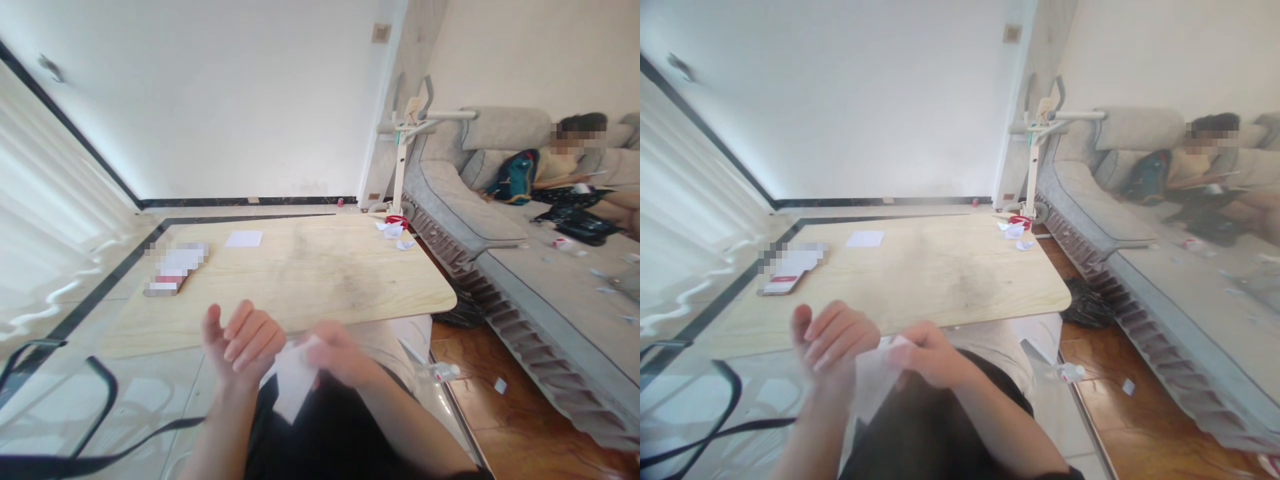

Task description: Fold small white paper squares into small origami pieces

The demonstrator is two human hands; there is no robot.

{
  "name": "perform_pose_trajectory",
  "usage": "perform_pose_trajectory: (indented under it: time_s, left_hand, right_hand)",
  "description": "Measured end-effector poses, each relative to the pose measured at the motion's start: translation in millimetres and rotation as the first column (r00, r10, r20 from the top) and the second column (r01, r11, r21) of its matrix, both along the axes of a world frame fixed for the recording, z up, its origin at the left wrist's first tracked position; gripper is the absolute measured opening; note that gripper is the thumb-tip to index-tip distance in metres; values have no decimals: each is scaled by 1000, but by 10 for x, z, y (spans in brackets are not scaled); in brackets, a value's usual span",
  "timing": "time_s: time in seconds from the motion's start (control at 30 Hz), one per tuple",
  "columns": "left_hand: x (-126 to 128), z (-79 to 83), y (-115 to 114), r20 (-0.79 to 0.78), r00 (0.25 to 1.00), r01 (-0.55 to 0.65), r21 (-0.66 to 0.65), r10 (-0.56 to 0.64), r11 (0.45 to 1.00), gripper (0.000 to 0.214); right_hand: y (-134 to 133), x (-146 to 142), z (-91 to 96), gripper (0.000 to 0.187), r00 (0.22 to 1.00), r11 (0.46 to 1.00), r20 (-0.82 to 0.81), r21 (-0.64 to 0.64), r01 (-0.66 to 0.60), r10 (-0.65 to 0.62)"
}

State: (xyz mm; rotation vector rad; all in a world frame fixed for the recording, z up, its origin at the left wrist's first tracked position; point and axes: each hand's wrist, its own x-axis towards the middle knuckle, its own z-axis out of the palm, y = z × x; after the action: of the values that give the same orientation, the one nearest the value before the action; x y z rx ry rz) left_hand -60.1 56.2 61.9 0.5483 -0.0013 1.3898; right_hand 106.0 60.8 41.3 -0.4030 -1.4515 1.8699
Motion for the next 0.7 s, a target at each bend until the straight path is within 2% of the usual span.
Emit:
perform_pose_trajectory:
  time_s: [0.07, 0.1, 0.17, 0.23, 0.27, 0.33, 0.37, 0.43, 0.5, 0.6, 0.7]
  left_hand:
    - [-31, 34, 43, -156, 987, -64, -103, 47, 993, 36]
    - [-18, 26, 62, -283, 955, -127, -127, 87, 984, 34]
    - [60, -35, 88, -556, 812, -253, -64, 176, 965, 36]
    - [178, -122, 92, -758, 603, -307, 67, 249, 949, 39]
    - [238, -162, 86, -827, 508, -290, 97, 240, 952, 40]
    - [338, -216, 68, -893, 383, -310, 116, 236, 944, 37]
    - [372, -232, 59, -905, 351, -333, 119, 239, 936, 36]
    - [410, -255, 47, -904, 342, -386, 114, 257, 915, 34]
    - [422, -282, 44, -890, 373, -416, 91, 261, 905, 33]
    - [425, -340, 46, -875, 420, -419, 50, 243, 906, 31]
    - [430, -391, 50, -878, 415, -407, 56, 239, 912, 36]
  right_hand:
    - [59, 5, -60, 40, 968, 965, -7, -69, 251, -252]
    - [90, -2, -81, 42, 922, 918, -6, -99, 385, -387]
    - [145, -24, -106, 45, 801, 793, 15, -127, 596, -599]
    - [179, -46, -117, 47, 718, 711, 35, -115, 693, -695]
    - [186, -52, -119, 48, 706, 700, 49, -96, 708, -707]
    - [181, -58, -117, 48, 714, 713, 81, -43, 699, -695]
    - [174, -57, -114, 48, 723, 725, 98, -17, 688, -684]
    - [159, -57, -111, 48, 736, 744, 128, 28, 668, -665]
    - [157, -61, -119, 47, 746, 758, 150, 45, 650, -649]
    - [179, -73, -161, 47, 760, 771, 170, -6, 637, -627]
    - [207, -75, -212, 49, 760, 764, 172, -61, 643, -626]
